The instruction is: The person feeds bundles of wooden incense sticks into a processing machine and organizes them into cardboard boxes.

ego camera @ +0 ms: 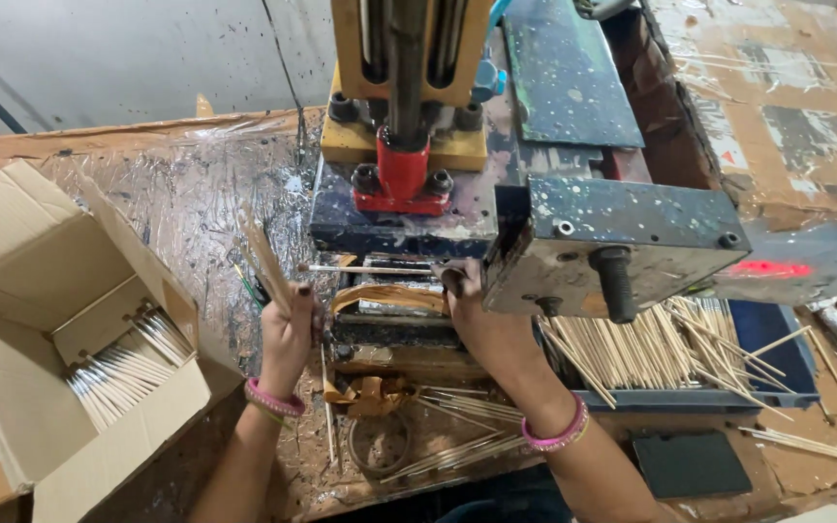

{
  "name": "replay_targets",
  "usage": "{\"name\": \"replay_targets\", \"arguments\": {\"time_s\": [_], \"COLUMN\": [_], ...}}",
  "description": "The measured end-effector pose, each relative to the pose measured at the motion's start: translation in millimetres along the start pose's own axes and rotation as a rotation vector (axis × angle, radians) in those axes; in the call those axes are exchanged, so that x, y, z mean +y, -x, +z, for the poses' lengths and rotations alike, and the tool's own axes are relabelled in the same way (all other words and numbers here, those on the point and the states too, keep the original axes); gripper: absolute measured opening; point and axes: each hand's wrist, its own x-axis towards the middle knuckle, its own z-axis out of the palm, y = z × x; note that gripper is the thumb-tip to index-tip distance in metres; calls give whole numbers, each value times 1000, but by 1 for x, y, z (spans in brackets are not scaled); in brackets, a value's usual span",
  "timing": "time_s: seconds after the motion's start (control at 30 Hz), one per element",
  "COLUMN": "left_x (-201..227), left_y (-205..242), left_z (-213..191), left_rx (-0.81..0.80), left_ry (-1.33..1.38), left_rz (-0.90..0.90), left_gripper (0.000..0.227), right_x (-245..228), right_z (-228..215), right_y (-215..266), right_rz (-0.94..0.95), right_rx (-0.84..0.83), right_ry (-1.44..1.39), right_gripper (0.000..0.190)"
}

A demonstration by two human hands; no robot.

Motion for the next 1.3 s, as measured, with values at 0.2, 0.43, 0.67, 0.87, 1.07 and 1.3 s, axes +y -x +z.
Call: {"name": "replay_targets", "arguments": {"time_s": [0.2,0.43,0.67,0.87,1.07,1.3], "left_x": [-108,-61,-5,27,91,58], "left_y": [130,171,108,61,-16,-44], "left_z": [-79,-90,28,3,9,12], "left_rx": [136,296,-141,-138,277,130], "left_ry": [-649,-300,-637,-309,-450,-124], "left_rz": [102,-66,446,213,62,99], "left_gripper": [36,17,19,14,19,20], "right_x": [12,69,-5,7,-11,-20], "right_z": [-33,-63,-36,-34,-13,-9], "right_y": [69,165,138,81,-2,-8], "right_rz": [488,814,835,666,74,120], "right_rx": [-234,76,-451,-212,-215,-237], "right_ry": [-522,54,-976,-1519,-475,-49], "right_gripper": [24,16,41,18,44,38]}}
